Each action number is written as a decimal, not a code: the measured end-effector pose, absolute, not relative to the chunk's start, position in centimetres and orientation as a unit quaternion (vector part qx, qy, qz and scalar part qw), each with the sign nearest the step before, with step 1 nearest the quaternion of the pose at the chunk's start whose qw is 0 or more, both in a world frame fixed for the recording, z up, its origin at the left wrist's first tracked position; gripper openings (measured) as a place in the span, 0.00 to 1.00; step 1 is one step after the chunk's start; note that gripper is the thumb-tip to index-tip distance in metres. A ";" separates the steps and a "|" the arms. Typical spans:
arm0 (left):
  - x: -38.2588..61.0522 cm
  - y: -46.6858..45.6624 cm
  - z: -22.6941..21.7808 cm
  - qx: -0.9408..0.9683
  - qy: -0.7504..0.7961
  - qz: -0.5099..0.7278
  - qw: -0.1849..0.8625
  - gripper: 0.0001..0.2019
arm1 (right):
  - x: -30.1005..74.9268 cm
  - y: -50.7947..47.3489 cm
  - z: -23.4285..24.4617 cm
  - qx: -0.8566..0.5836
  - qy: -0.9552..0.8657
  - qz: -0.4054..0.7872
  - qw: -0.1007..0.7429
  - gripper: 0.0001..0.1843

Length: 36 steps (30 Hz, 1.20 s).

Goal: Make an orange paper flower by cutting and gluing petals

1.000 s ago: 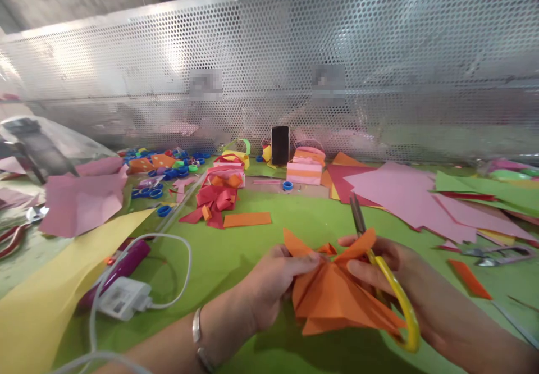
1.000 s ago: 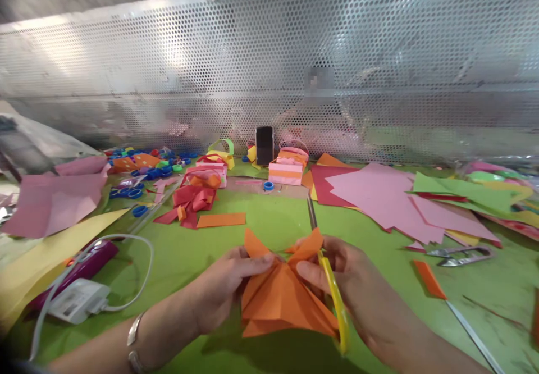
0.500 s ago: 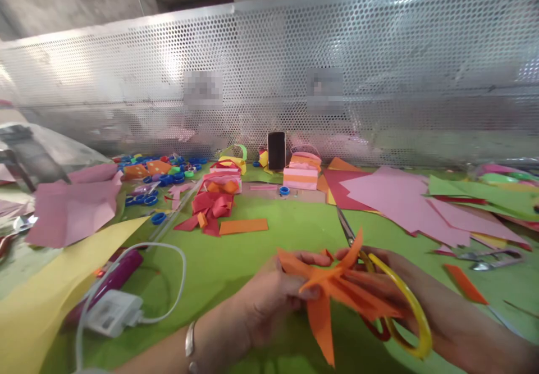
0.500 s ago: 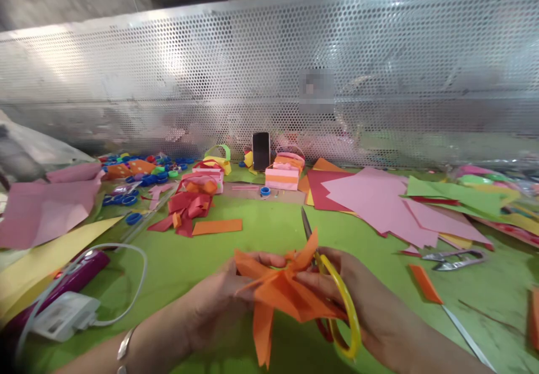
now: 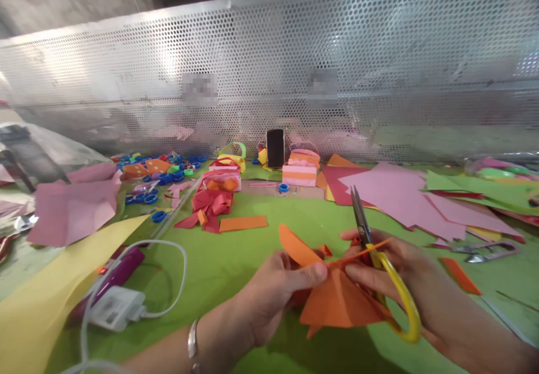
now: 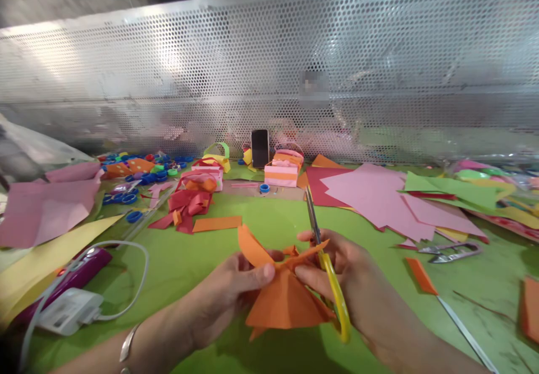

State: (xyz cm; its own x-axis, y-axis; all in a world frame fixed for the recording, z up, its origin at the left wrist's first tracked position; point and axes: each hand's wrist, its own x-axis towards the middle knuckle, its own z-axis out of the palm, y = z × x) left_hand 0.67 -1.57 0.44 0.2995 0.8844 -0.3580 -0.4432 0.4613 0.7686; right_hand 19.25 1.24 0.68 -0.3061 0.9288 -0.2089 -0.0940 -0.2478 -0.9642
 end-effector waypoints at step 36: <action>0.6 -1.6 0.5 0.287 0.415 0.437 0.745 0.18 | 19.1 0.9 1.1 -0.420 -0.440 0.720 0.334 0.13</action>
State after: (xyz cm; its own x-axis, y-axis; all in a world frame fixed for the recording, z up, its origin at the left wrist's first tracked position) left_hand 0.62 -1.63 0.48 0.2749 0.8887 -0.3669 -0.4125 0.4538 0.7899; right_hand 19.13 0.90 1.11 -0.4234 0.8509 -0.3108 -0.1118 -0.3896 -0.9142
